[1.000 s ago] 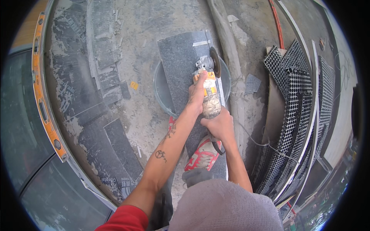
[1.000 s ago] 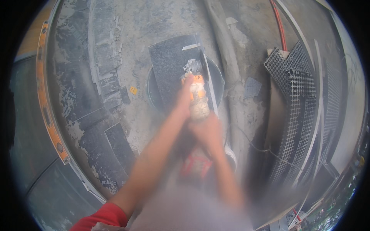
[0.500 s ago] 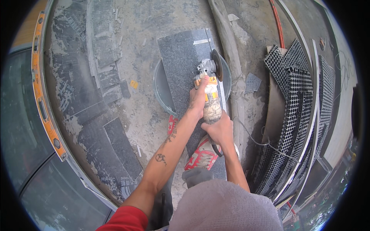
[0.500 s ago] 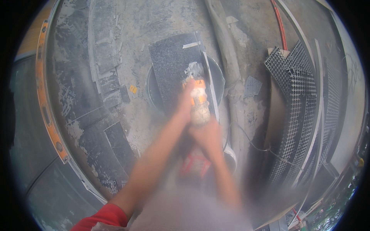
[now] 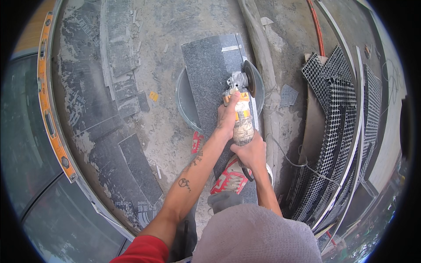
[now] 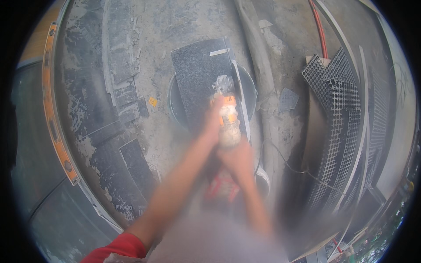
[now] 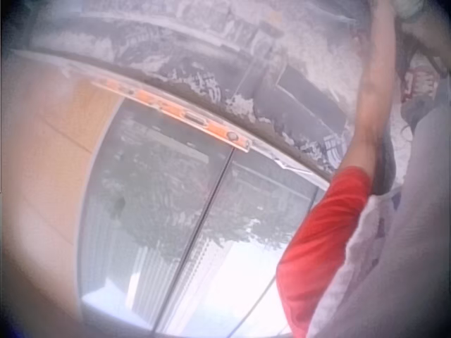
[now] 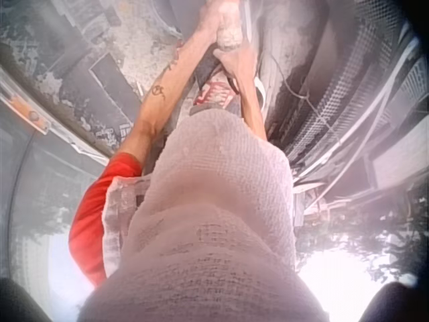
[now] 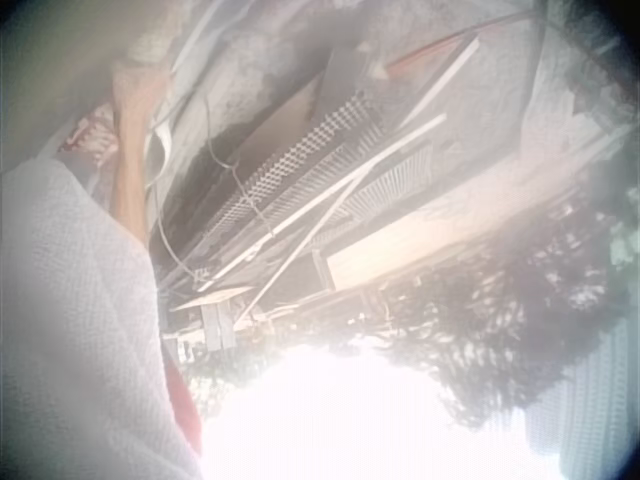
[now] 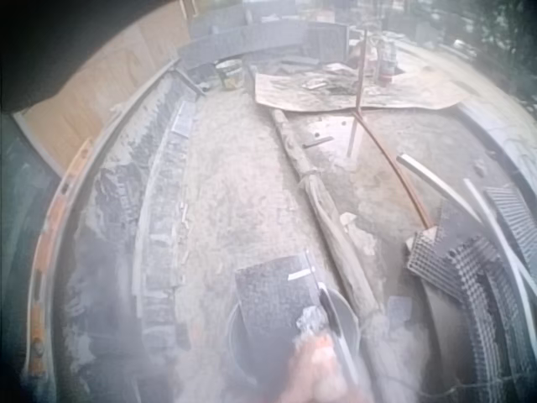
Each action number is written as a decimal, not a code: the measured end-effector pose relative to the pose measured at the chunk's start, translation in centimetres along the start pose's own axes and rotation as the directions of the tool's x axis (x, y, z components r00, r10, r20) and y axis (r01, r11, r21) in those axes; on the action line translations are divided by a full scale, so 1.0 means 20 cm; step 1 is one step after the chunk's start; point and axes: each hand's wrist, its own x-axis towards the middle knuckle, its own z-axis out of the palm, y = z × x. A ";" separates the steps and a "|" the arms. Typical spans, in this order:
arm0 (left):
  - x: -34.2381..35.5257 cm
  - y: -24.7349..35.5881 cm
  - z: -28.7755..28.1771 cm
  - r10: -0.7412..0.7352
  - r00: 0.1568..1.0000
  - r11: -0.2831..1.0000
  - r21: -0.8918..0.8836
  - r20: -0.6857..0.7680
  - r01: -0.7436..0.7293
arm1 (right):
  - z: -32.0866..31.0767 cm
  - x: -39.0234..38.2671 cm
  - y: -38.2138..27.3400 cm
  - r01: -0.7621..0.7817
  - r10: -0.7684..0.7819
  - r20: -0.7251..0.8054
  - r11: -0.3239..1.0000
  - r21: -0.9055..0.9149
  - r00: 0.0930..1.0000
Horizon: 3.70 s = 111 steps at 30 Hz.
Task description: The person uses an angle grinder to cut a dark rectangular tile resting on a bucket. They hold the tile with their left hand and guide the grinder with their right hand along a marked line, then briefly lift the grinder to inspect the cut.
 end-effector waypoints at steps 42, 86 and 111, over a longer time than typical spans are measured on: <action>-0.07 0.02 0.02 -0.018 1.000 0.998 -0.065 0.014 0.019 | 0.01 -0.01 0.04 0.001 -0.001 -0.022 1.000 -0.027 1.000; -0.05 -0.03 0.00 -0.020 1.000 0.997 -0.069 0.021 0.021 | 0.03 -0.01 0.08 0.000 -0.002 -0.033 0.999 -0.049 0.999; 0.00 0.04 0.02 -0.061 0.998 0.995 -0.081 -0.012 0.060 | 0.00 0.03 0.00 0.001 -0.002 0.005 1.000 0.020 1.000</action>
